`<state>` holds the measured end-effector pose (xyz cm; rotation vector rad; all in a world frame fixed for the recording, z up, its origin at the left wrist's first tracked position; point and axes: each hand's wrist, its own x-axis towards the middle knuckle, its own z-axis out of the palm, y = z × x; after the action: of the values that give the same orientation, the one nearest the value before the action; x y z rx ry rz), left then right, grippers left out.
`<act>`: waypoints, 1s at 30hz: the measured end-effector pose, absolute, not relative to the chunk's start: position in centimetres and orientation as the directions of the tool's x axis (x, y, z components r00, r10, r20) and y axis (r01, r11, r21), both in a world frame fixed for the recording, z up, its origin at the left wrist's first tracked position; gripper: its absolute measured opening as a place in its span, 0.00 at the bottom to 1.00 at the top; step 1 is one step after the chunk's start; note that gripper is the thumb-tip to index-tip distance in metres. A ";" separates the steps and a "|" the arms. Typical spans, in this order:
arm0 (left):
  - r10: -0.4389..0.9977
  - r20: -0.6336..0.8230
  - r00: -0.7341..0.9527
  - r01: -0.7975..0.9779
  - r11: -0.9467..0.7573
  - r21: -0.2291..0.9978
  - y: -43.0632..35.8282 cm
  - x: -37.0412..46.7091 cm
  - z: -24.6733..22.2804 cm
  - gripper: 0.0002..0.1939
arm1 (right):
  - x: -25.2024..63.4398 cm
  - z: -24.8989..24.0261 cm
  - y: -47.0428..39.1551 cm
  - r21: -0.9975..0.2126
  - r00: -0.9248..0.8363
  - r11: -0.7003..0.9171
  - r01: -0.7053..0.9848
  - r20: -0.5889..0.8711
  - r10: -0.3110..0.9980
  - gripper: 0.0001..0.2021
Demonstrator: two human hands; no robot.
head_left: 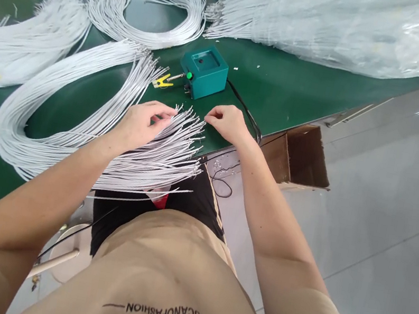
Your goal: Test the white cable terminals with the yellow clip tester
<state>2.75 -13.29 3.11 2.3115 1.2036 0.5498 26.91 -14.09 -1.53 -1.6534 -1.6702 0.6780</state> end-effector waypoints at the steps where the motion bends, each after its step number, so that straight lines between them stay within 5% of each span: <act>1: 0.837 0.129 0.531 0.610 -0.483 0.628 -13.1 3.5 2.9 0.16 | 26.8 -1.2 -14.1 -0.792 0.041 0.071 0.606 0.120 0.992 0.05; 7: 0.839 0.122 0.530 0.366 -0.356 0.860 -11.4 6.2 2.4 0.22 | 25.4 1.7 -13.9 -0.921 0.026 0.170 0.351 0.191 0.981 0.07; 13: 0.909 0.161 0.385 0.320 -0.295 0.900 -9.9 5.2 3.3 0.24 | 23.4 3.2 -13.2 -0.975 0.022 0.141 0.170 0.147 0.989 0.12; 22: 0.914 0.211 0.347 0.246 -0.305 0.920 -8.5 3.3 3.3 0.26 | 20.2 3.3 -10.9 -0.937 0.087 0.217 0.273 0.249 0.965 0.06; 30: 0.929 0.165 0.330 0.176 -0.233 0.956 -7.6 2.3 3.2 0.18 | 18.8 2.7 -8.5 -0.928 0.058 0.217 0.302 0.245 0.968 0.04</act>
<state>2.32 -7.56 3.17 1.6507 1.0120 1.0000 18.76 -8.54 2.67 -1.2812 -1.4510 0.8074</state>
